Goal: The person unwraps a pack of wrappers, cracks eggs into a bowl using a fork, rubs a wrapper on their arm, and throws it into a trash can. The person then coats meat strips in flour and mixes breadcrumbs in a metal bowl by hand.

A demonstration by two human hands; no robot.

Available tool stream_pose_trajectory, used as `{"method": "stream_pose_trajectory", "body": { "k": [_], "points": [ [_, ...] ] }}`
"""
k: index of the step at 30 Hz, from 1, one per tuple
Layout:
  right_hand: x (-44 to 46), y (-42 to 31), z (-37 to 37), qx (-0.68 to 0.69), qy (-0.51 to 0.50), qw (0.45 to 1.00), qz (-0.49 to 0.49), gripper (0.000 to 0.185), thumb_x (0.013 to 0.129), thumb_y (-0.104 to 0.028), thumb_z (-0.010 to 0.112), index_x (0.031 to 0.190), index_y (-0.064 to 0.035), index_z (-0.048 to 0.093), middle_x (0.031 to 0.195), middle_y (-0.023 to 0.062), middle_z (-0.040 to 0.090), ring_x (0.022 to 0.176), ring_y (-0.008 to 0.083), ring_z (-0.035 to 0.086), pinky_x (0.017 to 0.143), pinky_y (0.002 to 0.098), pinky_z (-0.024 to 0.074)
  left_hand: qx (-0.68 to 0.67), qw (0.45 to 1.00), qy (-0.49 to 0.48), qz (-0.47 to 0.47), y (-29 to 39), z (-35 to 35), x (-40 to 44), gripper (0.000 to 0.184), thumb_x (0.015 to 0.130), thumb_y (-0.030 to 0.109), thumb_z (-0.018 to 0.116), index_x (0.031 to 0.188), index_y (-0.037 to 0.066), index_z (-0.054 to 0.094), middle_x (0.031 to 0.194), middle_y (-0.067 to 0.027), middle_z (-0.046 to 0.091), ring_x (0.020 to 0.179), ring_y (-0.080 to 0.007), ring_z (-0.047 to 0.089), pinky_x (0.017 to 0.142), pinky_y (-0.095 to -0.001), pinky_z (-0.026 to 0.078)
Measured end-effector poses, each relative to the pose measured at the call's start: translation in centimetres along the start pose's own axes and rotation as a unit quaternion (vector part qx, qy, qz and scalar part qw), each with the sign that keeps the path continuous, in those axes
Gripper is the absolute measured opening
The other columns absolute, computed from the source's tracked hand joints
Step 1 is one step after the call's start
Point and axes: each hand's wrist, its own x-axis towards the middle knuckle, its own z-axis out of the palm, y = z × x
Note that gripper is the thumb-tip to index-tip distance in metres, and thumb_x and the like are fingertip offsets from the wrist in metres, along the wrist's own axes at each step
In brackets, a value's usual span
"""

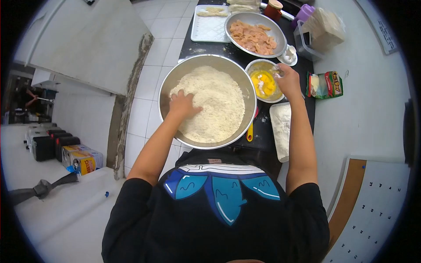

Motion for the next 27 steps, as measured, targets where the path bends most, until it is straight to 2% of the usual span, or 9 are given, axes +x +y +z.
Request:
{"method": "stream_pose_trajectory", "body": {
  "k": [4, 6, 8, 11, 14, 20, 21, 24, 27],
  "points": [
    [-0.8, -5.8, 1.7, 0.12, -0.014, 0.988, -0.097, 0.028, 0.068, -0.005, 0.064, 0.096, -0.004, 0.061, 0.095, 0.0139, 0.064, 0.09, 0.0267, 0.061, 0.079, 0.0331, 0.0479, -0.046, 0.998, -0.046, -0.025, -0.2, -1.5, -2.9, 0.088, 0.061, 0.047, 0.075, 0.132, 0.01, 0.038, 0.127, -0.0257, 0.035, 0.113, -0.0416, 0.043, 0.088, -0.0471, 0.043],
    [-1.5, -7.2, 5.2, 0.16, -0.079, 0.978, -0.112, 0.028, 0.069, -0.003, 0.062, 0.097, -0.0057, 0.06, 0.098, 0.0128, 0.063, 0.091, 0.027, 0.06, 0.079, 0.0327, 0.0474, -0.07, 0.995, -0.063, -0.037, -0.2, -1.4, -3.7, 0.096, 0.057, 0.045, 0.078, 0.134, 0.01, 0.032, 0.125, -0.0282, 0.035, 0.109, -0.0426, 0.047, 0.086, -0.0445, 0.046],
    [-2.8, -6.9, 9.5, 0.141, -0.223, 0.957, -0.117, 0.036, 0.069, 0.002, 0.058, 0.104, -0.007, 0.06, 0.108, 0.0136, 0.06, 0.099, 0.0285, 0.058, 0.085, 0.0335, 0.0457, -0.089, 0.994, -0.059, -0.036, -0.5, -0.2, -3.8, 0.102, 0.055, 0.042, 0.08, 0.137, 0.011, 0.027, 0.124, -0.0296, 0.035, 0.105, -0.043, 0.05, 0.085, -0.0417, 0.047],
    [-4.9, -5.7, 13.4, 0.009, -0.296, 0.939, -0.175, 0.043, 0.07, 0.005, 0.056, 0.11, -0.0087, 0.059, 0.117, 0.0144, 0.057, 0.107, 0.0297, 0.054, 0.092, 0.0342, 0.0426, -0.131, 0.99, -0.023, -0.039, -0.8, 1.2, -3.4, 0.101, 0.055, 0.032, 0.082, 0.136, 0.012, 0.026, 0.122, -0.0302, 0.036, 0.104, -0.0434, 0.051, 0.086, -0.0391, 0.047],
    [-5.0, -5.4, 12.9, 0.077, -0.311, 0.942, -0.101, 0.05, 0.071, 0.004, 0.057, 0.118, -0.0113, 0.055, 0.127, 0.0141, 0.051, 0.118, 0.0299, 0.047, 0.098, 0.0341, 0.0388, -0.209, 0.977, 0.006, -0.031, -0.3, 1.9, -2.8, 0.094, 0.052, 0.021, 0.083, 0.13, 0.008, 0.033, 0.111, -0.0283, 0.045, 0.105, -0.0406, 0.05, 0.088, -0.0391, 0.044],
    [-4.6, -5.8, 9.9, 0.098, -0.234, 0.966, -0.052, 0.041, 0.073, -0.002, 0.061, 0.113, -0.0087, 0.058, 0.118, 0.0153, 0.056, 0.109, 0.0301, 0.054, 0.093, 0.0339, 0.0423, -0.295, 0.944, 0.109, 0.094, 3.2, 3.0, 2.1, 0.071, 0.058, 0.008, 0.077, 0.121, 0.007, 0.042, 0.111, -0.024, 0.046, 0.104, -0.0375, 0.05, 0.089, -0.0381, 0.043],
    [-4.7, -5.8, 9.5, 0.102, -0.22, 0.969, -0.042, 0.038, 0.073, -0.003, 0.062, 0.111, -0.0081, 0.059, 0.115, 0.0152, 0.058, 0.105, 0.0301, 0.055, 0.091, 0.0339, 0.0435, -0.288, 0.943, 0.119, 0.119, 3.7, 2.5, 2.4, 0.061, 0.062, 0.01, 0.076, 0.116, 0.007, 0.048, 0.113, -0.0215, 0.047, 0.107, -0.036, 0.048, 0.091, -0.038, 0.04],
    [-5.6, -5.8, 8.7, 0.12, -0.179, 0.976, -0.024, 0.033, 0.073, -0.004, 0.062, 0.106, -0.0062, 0.061, 0.108, 0.0156, 0.06, 0.099, 0.0312, 0.057, 0.086, 0.0346, 0.0453, -0.108, 0.92, 0.244, 0.286, 4.2, 1.3, 3.9, 0.051, 0.068, 0.017, 0.072, 0.114, 0.008, 0.05, 0.11, -0.0188, 0.046, 0.107, -0.0344, 0.047, 0.092, -0.0383, 0.039],
    [-6.7, -4.7, 9.7, 0.141, -0.136, 0.98, -0.037, 0.03, 0.073, -0.005, 0.062, 0.102, -0.0047, 0.061, 0.103, 0.0166, 0.06, 0.097, 0.0335, 0.056, 0.085, 0.0364, 0.0444, -0.064, 0.9, 0.242, 0.358, 3.5, 2.8, 6.1, 0.042, 0.072, 0.027, 0.068, 0.106, 0.006, 0.054, 0.11, -0.0173, 0.048, 0.108, -0.032, 0.045, 0.093, -0.039, 0.038]
  ]
}}
